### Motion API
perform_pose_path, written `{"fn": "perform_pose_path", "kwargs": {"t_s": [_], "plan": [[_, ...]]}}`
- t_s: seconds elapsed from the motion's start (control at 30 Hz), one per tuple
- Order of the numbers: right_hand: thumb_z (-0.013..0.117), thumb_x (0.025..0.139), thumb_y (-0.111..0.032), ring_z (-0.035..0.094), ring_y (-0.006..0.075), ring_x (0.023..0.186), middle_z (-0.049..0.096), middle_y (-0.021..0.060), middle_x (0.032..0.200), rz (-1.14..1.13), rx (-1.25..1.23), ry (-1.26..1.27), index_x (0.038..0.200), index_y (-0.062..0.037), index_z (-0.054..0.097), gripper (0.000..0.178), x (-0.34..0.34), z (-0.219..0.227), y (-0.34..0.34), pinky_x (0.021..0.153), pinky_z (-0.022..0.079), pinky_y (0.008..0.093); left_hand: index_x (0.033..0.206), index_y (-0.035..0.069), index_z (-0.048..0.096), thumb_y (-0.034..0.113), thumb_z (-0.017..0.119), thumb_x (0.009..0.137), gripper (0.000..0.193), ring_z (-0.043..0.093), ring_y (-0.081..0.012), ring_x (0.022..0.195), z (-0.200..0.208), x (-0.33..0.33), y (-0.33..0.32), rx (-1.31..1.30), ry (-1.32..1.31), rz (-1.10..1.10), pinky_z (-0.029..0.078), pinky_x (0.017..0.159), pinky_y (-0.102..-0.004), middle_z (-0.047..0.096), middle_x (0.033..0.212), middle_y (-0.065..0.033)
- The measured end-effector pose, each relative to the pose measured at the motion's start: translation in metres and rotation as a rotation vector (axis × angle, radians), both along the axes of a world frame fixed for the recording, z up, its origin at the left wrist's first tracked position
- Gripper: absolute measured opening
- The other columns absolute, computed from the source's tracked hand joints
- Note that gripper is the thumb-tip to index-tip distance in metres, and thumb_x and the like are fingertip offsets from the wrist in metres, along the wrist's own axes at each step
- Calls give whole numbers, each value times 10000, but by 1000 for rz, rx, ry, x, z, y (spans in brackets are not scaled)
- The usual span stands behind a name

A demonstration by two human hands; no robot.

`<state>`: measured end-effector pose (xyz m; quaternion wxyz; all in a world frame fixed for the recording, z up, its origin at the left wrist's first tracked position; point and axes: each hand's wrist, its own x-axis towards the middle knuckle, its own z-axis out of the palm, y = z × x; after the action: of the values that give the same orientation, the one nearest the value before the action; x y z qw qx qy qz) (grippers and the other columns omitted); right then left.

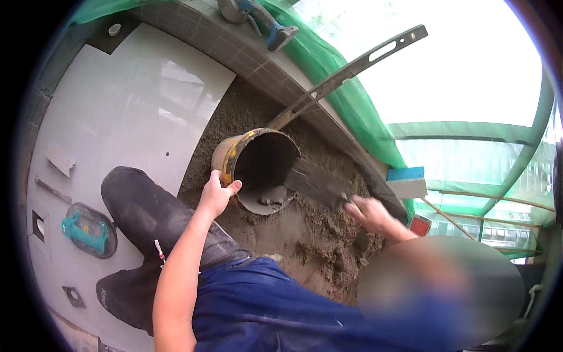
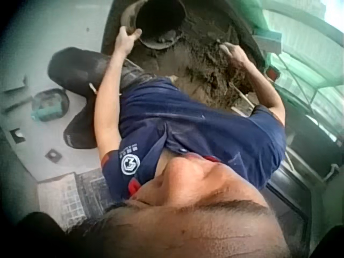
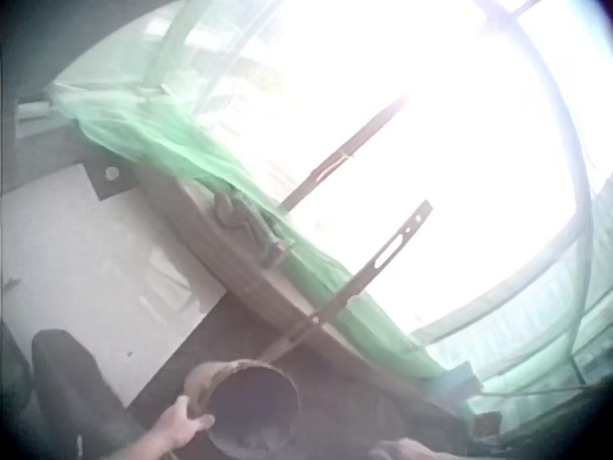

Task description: The person applies mortar around a floor drain with a trowel, positions a drain cover, and places surrounding tile segments, securing them with a hammer.

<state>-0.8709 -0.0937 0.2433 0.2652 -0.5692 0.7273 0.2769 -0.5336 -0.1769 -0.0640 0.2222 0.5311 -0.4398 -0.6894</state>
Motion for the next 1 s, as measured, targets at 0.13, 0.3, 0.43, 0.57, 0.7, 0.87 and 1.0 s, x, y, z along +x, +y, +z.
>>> {"fn": "perform_pose_path", "kwargs": {"t_s": [0.13,0.3,0.43,0.57,0.7,0.87,1.0], "plan": [[487,1015,-564,729,314,837,723,176,838,411,120,246,1040,-12,680,585,87,-19,-89,768,562,474,1258,-63,538,422,818,851,693,680,-339,1055,25,12,-11,-25,-37,-78,512,939,-410,698,1114,-245],[524,1005,-494,740,311,949,756,176,978,523,342,244,1012,-11,753,534,141,-54,-127,814,579,455,1201,-52,571,472,840,812,706,696,-345,1032,30,17,-16,-97,-66,-140,530,920,-420,709,1079,-244],[563,990,-433,739,316,965,761,160,999,571,392,246,978,-34,780,454,156,-77,-133,814,586,446,1163,-56,576,499,853,783,727,700,-361,1050,31,19,-17,-115,-80,-149,533,926,-424,710,1097,-258],[581,970,-416,737,332,957,759,171,986,716,451,221,962,-30,779,433,160,-88,-136,830,585,447,1165,-62,576,499,856,778,737,702,-366,1045,34,20,-19,-101,-64,-164,536,923,-428,712,1090,-260],[552,960,-452,736,343,950,754,195,969,643,456,203,956,-12,773,493,158,-88,-140,842,583,456,1179,-64,579,491,859,779,739,703,-361,1047,32,21,-18,-106,-91,-167,538,926,-428,714,1091,-258],[518,940,-560,727,377,941,749,212,957,451,387,190,935,4,766,616,123,-74,-126,869,574,471,1217,-73,575,504,860,770,784,696,-368,1071,35,24,-19,-68,-60,-176,534,943,-428,707,1124,-267],[504,945,-625,722,348,853,737,184,865,240,355,92,887,-15,763,666,77,-86,-110,803,569,462,1216,-73,577,506,869,756,795,690,-368,1088,32,23,-20,-101,-56,-182,534,948,-428,704,1137,-269]]}}
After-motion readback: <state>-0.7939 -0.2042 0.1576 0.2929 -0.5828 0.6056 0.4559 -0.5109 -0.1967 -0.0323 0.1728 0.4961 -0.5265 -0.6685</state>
